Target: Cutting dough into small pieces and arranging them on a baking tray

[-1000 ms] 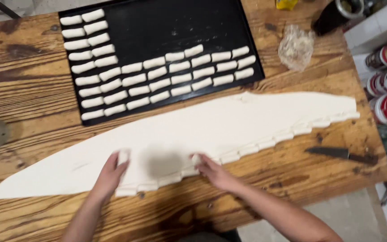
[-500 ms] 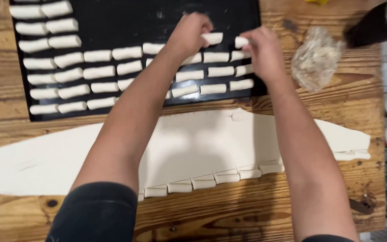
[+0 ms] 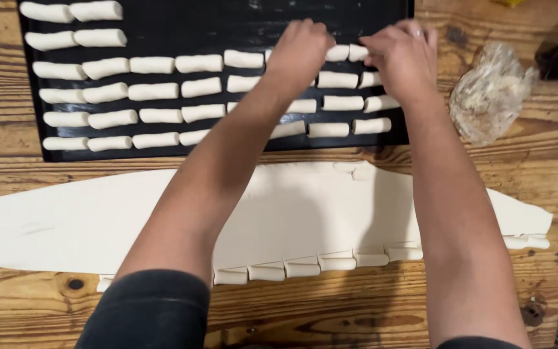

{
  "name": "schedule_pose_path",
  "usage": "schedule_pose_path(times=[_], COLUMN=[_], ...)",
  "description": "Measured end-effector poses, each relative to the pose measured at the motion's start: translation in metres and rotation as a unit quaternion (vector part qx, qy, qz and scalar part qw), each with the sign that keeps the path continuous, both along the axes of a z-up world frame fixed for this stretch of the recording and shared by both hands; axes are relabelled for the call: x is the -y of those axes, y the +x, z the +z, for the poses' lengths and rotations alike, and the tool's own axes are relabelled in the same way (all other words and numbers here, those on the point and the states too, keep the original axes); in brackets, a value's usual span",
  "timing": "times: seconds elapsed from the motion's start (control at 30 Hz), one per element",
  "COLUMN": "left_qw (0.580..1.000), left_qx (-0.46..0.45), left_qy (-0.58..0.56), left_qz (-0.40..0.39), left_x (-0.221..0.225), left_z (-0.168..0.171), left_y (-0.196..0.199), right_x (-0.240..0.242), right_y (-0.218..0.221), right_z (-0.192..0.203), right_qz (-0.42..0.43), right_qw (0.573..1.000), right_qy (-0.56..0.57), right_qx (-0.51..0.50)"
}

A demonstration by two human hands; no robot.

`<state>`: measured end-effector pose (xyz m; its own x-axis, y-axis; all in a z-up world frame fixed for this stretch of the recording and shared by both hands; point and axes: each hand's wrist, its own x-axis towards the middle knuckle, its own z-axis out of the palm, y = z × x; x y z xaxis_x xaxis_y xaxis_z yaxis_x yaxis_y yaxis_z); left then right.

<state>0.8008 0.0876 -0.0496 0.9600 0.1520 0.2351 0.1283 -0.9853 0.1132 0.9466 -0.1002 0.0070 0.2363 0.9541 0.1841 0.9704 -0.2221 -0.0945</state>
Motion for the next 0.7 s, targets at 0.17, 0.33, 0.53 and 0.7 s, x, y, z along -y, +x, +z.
schedule_pose_path(times=[0.17,0.33,0.53,0.7], left_qw=[0.964,0.941,0.913,0.949], left_qx=[0.03,0.061,0.016,0.053], left_qy=[-0.262,-0.324,-0.407,-0.282], left_qz=[-0.03,-0.074,0.019,0.13], left_x=[0.056,0.14,0.222,0.216], left_z=[0.123,0.099,0.096,0.066], left_y=[-0.151,-0.364,-0.549,-0.625], right_x=[0.053,0.12,0.179,0.145], right_y=[-0.088,-0.254,-0.441,-0.564], right_z=[0.026,0.064,0.047,0.047], right_qz=[-0.067,-0.045,-0.097,-0.041], right_qw=[0.984,0.93,0.932,0.967], right_qy=[0.126,0.145,0.043,-0.002], right_qx=[-0.102,-0.334,-0.346,-0.253])
